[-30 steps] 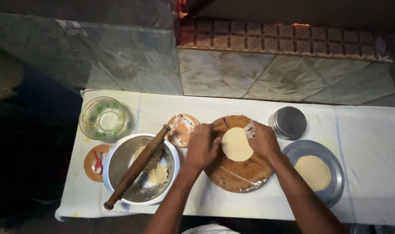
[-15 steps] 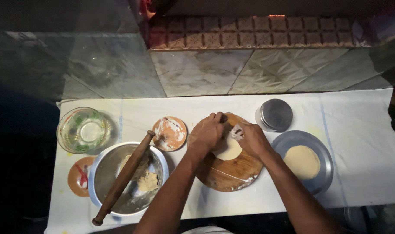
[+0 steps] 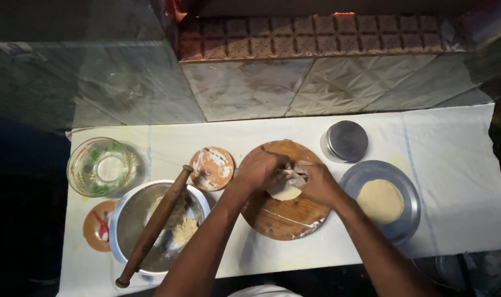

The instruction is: The person kneads dough, rolls it flat with a rolling pin, and uses a circular cutter to cut out round pieces. The cut pieces are placed on a metal tray while the remaining dough is returned to a bowl.

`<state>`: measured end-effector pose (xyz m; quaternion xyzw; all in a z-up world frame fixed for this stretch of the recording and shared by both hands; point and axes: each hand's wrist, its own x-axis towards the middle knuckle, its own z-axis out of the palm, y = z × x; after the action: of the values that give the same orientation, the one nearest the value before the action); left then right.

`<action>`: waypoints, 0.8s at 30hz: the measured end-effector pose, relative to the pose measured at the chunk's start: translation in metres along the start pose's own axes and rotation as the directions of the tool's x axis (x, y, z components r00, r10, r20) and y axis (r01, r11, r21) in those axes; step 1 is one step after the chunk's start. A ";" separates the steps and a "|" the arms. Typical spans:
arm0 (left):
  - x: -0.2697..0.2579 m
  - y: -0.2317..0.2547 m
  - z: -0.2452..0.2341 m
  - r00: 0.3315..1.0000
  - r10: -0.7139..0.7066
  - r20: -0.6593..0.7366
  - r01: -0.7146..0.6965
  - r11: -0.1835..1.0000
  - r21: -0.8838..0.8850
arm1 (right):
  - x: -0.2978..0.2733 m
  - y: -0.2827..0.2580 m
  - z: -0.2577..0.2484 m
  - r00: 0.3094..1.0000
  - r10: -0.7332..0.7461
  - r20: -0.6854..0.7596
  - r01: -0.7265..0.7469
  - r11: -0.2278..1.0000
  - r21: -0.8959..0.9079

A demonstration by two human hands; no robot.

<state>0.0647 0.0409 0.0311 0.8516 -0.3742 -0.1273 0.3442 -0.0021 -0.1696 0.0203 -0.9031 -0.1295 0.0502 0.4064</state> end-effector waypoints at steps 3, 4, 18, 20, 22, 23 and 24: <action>-0.002 0.010 -0.007 0.998 -0.052 0.040 0.051 0.999 0.016 | -0.006 0.001 0.007 0.973 0.230 0.015 -0.229 0.973 -0.018; -0.003 0.013 -0.008 0.997 -0.066 0.038 0.065 0.998 0.016 | -0.008 0.002 0.010 0.960 0.279 0.015 -0.278 0.959 -0.053; -0.074 0.027 -0.006 0.995 0.055 -0.080 -0.070 0.980 -0.186 | -0.061 -0.009 0.054 0.996 0.090 0.001 -0.089 0.983 -0.159; -0.086 0.032 -0.009 0.995 0.040 -0.094 -0.062 0.969 -0.239 | -0.064 -0.019 0.056 0.995 -0.075 -0.070 0.069 0.993 -0.091; -0.093 0.038 -0.014 0.994 0.023 -0.110 -0.048 0.971 -0.236 | -0.066 -0.029 0.056 0.999 -0.033 -0.043 0.030 0.997 -0.069; -0.096 0.041 -0.017 0.993 0.015 -0.118 -0.043 0.971 -0.234 | -0.067 -0.034 0.056 0.999 -0.011 -0.030 0.010 0.998 -0.059; -0.098 0.044 -0.021 0.993 0.009 -0.120 -0.035 0.974 -0.223 | -0.067 -0.038 0.055 1.000 -0.011 -0.020 0.010 0.997 -0.070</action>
<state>-0.0168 0.1005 0.0726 0.8091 -0.3458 -0.1142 0.4612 -0.0842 -0.1241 0.0114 -0.9166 -0.1319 0.0345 0.3759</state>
